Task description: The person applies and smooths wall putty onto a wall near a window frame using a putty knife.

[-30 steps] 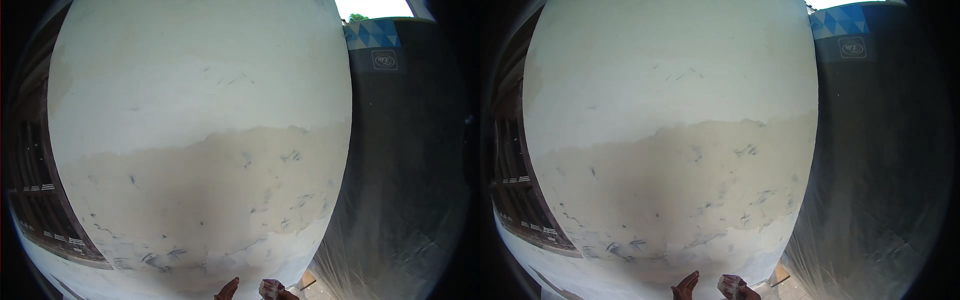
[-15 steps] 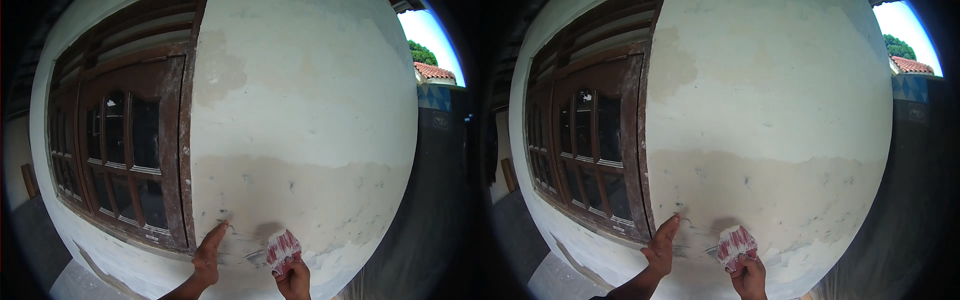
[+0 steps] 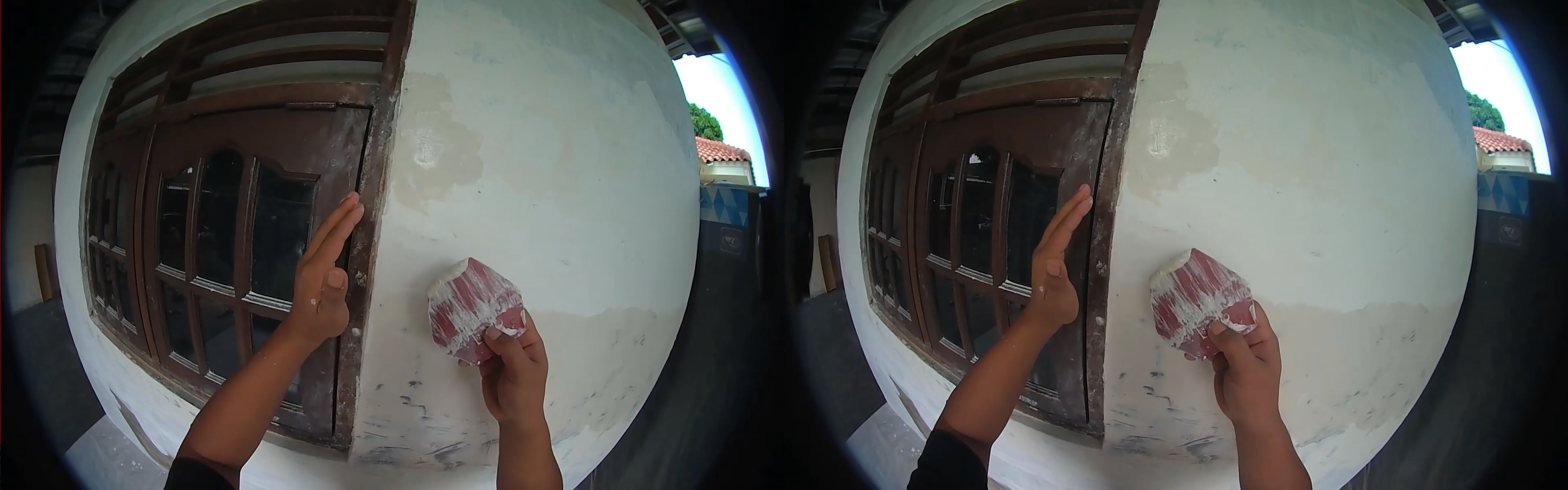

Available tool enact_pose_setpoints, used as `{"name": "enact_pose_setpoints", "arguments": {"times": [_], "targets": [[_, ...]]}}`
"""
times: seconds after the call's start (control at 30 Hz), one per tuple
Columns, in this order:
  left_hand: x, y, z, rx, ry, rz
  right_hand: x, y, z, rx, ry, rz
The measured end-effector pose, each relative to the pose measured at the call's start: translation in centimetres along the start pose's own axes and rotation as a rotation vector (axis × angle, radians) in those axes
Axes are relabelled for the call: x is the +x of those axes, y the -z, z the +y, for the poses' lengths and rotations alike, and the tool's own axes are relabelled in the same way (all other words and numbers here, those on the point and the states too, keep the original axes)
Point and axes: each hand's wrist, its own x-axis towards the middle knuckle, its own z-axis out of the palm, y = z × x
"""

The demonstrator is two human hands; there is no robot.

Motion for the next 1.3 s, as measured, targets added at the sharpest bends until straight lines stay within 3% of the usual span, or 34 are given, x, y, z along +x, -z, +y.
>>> {"name": "enact_pose_setpoints", "arguments": {"times": [0.1,0.27,0.33,0.4,0.5,0.63,0.8,0.93,1.0,1.13,1.3], "targets": [[2.0,0.1,-2.0,0.030,-0.076,-0.044,1.9,-1.0,-0.3,-0.290,0.114,0.001],[3.0,-0.8,-4.4,-0.003,-0.043,-0.028,3.3,-3.9,-1.0,-0.321,0.270,0.023],[2.6,-1.3,-4.9,-0.006,-0.073,-0.028,3.6,-3.8,-1.4,-0.625,0.480,-0.043],[2.4,-1.5,-5.4,0.050,-0.140,-0.026,3.8,-3.9,-1.4,-0.769,0.537,-0.008],[2.2,-1.6,-5.7,0.084,-0.160,-0.025,3.7,-4.9,-1.3,-1.344,0.828,0.030],[2.2,-1.6,-5.7,0.112,-0.171,-0.040,3.7,-4.3,-0.6,-1.409,0.864,0.120],[2.2,-1.7,-5.7,0.132,-0.216,-0.036,4.7,-3.7,-0.1,-1.619,1.080,0.221],[2.2,-1.9,-5.9,0.140,-0.233,-0.023,5.7,-3.7,0.0,-1.666,1.154,0.208],[2.2,-1.8,-5.9,0.214,-0.254,-0.046,6.2,-3.6,0.4,-1.882,1.298,0.197],[2.1,-1.9,-5.9,0.209,-0.244,-0.036,7.8,-3.5,0.9,-2.022,1.511,0.183],[2.1,-1.9,-5.8,0.202,-0.229,-0.036,8.6,-3.0,1.0,-2.107,1.521,0.201]]}}
